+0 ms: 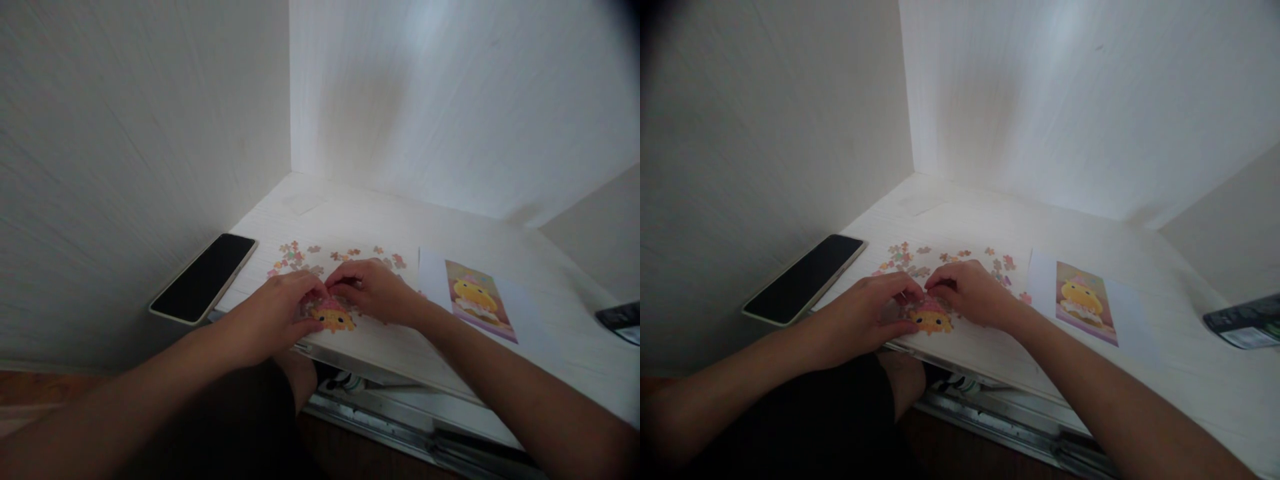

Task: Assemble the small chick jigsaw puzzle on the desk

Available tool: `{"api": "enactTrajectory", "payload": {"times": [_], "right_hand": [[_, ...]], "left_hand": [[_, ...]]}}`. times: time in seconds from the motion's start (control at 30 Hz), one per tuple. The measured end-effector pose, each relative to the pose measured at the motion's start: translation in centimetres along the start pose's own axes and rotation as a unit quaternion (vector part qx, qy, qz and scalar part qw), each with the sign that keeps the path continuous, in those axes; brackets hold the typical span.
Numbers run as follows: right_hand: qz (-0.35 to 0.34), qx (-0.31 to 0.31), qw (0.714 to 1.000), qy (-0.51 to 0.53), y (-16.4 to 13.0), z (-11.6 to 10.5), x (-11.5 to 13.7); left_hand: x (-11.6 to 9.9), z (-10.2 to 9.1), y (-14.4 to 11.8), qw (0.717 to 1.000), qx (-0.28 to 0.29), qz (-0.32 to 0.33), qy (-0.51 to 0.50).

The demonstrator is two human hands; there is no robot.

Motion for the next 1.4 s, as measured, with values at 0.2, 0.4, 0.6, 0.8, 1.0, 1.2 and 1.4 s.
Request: {"api": "enactTrajectory", "payload": {"times": [0.2, 0.4, 0.6, 0.8, 1.0, 1.2, 1.4], "right_hand": [[-0.022, 0.017, 0.999, -0.016, 0.1, -0.1, -0.3], [-0.065, 0.025, 0.997, -0.044, 0.0, -0.1, 0.3], [-0.041, 0.007, 0.996, -0.073, -0.2, -0.3, 0.1], [-0.046, 0.005, 0.996, -0.070, -0.4, -0.1, 0.1], [-0.055, -0.011, 0.994, -0.090, -0.3, -0.2, 0.6], [0.022, -0.203, 0.965, -0.166, 1.0, -5.4, -4.4], [0.088, -0.134, 0.975, -0.153, 1.0, -8.4, -9.4]], "left_hand": [[-0.2, 0.0, 0.2, 1.000, 0.008, 0.005, -0.009], [0.0, 0.1, 0.2, 1.000, 0.013, 0.026, 0.005], [-0.1, 0.2, 0.1, 0.999, 0.024, 0.039, 0.018], [-0.7, 0.4, -0.1, 0.997, 0.021, 0.064, 0.024], [-1.1, 0.9, -0.5, 0.994, 0.027, 0.077, 0.073], [-1.6, 0.8, -0.7, 0.985, 0.022, 0.123, 0.115], [-1.5, 0.3, -1.1, 0.977, 0.023, 0.157, 0.141]]}}
Point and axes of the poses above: each hand's wrist, its own y-axis towards the middle knuckle, its own z-axis out of the palm, x = y × z, the point moved 2 cm from there along y, towards the middle knuckle, and after that the axes turned 15 degrees about -x, right-handed, at the moved point
